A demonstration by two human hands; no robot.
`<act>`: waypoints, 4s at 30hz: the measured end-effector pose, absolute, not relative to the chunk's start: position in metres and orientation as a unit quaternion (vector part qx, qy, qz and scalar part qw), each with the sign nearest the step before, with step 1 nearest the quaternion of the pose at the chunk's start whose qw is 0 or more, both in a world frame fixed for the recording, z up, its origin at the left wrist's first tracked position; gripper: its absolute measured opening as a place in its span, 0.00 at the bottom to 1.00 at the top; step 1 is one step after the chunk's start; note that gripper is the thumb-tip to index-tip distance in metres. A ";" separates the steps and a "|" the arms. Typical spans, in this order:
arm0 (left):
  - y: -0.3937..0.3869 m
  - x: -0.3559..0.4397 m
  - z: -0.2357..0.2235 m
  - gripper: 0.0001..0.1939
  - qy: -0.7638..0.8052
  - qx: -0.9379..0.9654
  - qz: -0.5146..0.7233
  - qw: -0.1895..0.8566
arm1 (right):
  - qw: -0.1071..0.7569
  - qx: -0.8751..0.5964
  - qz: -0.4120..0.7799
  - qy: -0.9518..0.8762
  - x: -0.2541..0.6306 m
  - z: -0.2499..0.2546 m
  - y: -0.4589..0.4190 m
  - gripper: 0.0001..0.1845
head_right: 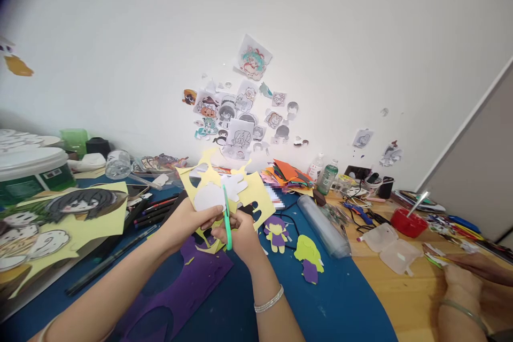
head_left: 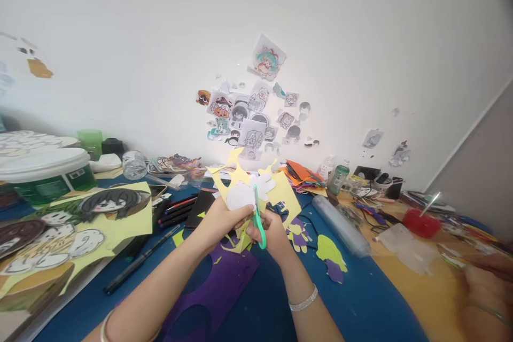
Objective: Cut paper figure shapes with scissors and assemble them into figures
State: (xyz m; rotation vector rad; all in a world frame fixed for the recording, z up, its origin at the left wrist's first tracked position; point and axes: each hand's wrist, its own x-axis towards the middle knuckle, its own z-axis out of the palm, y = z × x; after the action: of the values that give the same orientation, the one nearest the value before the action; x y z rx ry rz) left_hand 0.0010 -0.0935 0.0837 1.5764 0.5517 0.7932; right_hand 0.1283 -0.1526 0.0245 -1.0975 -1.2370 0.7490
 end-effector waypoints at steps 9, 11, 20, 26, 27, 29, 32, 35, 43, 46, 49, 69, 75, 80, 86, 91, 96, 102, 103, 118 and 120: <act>-0.097 0.003 0.082 0.09 0.248 0.652 0.374 0.611 | 0.635 -0.472 0.325 -0.518 0.124 0.025 -0.152 0.19; -0.097 0.004 0.082 0.09 0.252 0.649 0.375 0.612 | 0.633 -0.472 0.325 -0.521 0.124 0.025 -0.152 0.18; -0.090 0.010 0.069 0.18 0.245 0.664 0.431 0.560 | 0.643 -0.469 0.317 -0.516 0.121 0.026 -0.153 0.19; -0.096 0.011 0.067 0.20 0.255 0.676 0.449 0.526 | 0.660 -0.450 0.307 -0.518 0.120 0.028 -0.154 0.22; -0.097 0.012 0.067 0.20 0.260 0.673 0.449 0.527 | 0.656 -0.456 0.308 -0.518 0.120 0.029 -0.154 0.22; -0.098 0.012 0.067 0.21 0.273 0.665 0.451 0.528 | 0.649 -0.463 0.309 -0.518 0.121 0.029 -0.154 0.22; -0.097 0.012 0.068 0.21 0.278 0.657 0.456 0.531 | 0.647 -0.463 0.313 -0.519 0.121 0.029 -0.154 0.22; -0.094 0.011 0.068 0.21 0.266 0.665 0.442 0.540 | 0.646 -0.455 0.319 -0.524 0.122 0.028 -0.154 0.23; -0.091 0.009 0.067 0.21 0.254 0.691 0.422 0.529 | 0.648 -0.452 0.326 -0.520 0.126 0.025 -0.154 0.25; -0.091 0.008 0.069 0.21 0.242 0.693 0.415 0.538 | 0.640 -0.458 0.328 -0.523 0.127 0.023 -0.153 0.25; -0.091 0.007 0.071 0.21 0.237 0.693 0.413 0.542 | 0.640 -0.463 0.330 -0.516 0.126 0.022 -0.152 0.24; -0.091 0.002 0.079 0.16 0.254 0.707 0.383 0.537 | 0.621 -0.519 0.320 -0.494 0.132 0.017 -0.149 0.22; -0.092 0.004 0.078 0.12 0.258 0.702 0.361 0.556 | 0.630 -0.502 0.333 -0.490 0.131 0.019 -0.148 0.25; -0.089 0.006 0.073 0.12 0.235 0.722 0.359 0.543 | 0.637 -0.510 0.316 -0.484 0.130 0.020 -0.146 0.29; -0.079 0.003 0.072 0.11 0.261 0.726 0.393 0.501 | 0.553 -0.505 0.362 -0.555 0.134 0.028 -0.157 0.29; -0.067 -0.006 0.079 0.14 0.292 0.722 0.404 0.480 | 0.440 -0.539 0.396 -0.599 0.140 0.040 -0.172 0.29; -0.060 -0.014 0.084 0.19 0.277 0.764 0.392 0.431 | 0.388 -0.496 0.438 -0.642 0.146 0.049 -0.182 0.21; -0.062 -0.018 0.087 0.18 0.231 0.780 0.331 0.477 | 0.414 -0.567 0.415 -0.579 0.156 0.048 -0.183 0.19; -0.061 -0.019 0.087 0.18 0.236 0.780 0.332 0.474 | 0.410 -0.566 0.419 -0.580 0.158 0.047 -0.184 0.18; -0.064 -0.022 0.088 0.12 0.206 0.774 0.238 0.549 | 0.414 -0.497 0.463 -0.606 0.161 0.045 -0.182 0.23; -0.063 -0.020 0.086 0.10 0.207 0.776 0.236 0.547 | 0.409 -0.508 0.461 -0.602 0.159 0.045 -0.180 0.24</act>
State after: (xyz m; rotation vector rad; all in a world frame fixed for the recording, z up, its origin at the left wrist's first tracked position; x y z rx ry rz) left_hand -0.0199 -0.0633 0.0857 1.8393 0.4918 0.5591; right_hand 0.1592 -0.1801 0.0447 -1.2794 -1.5160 1.1606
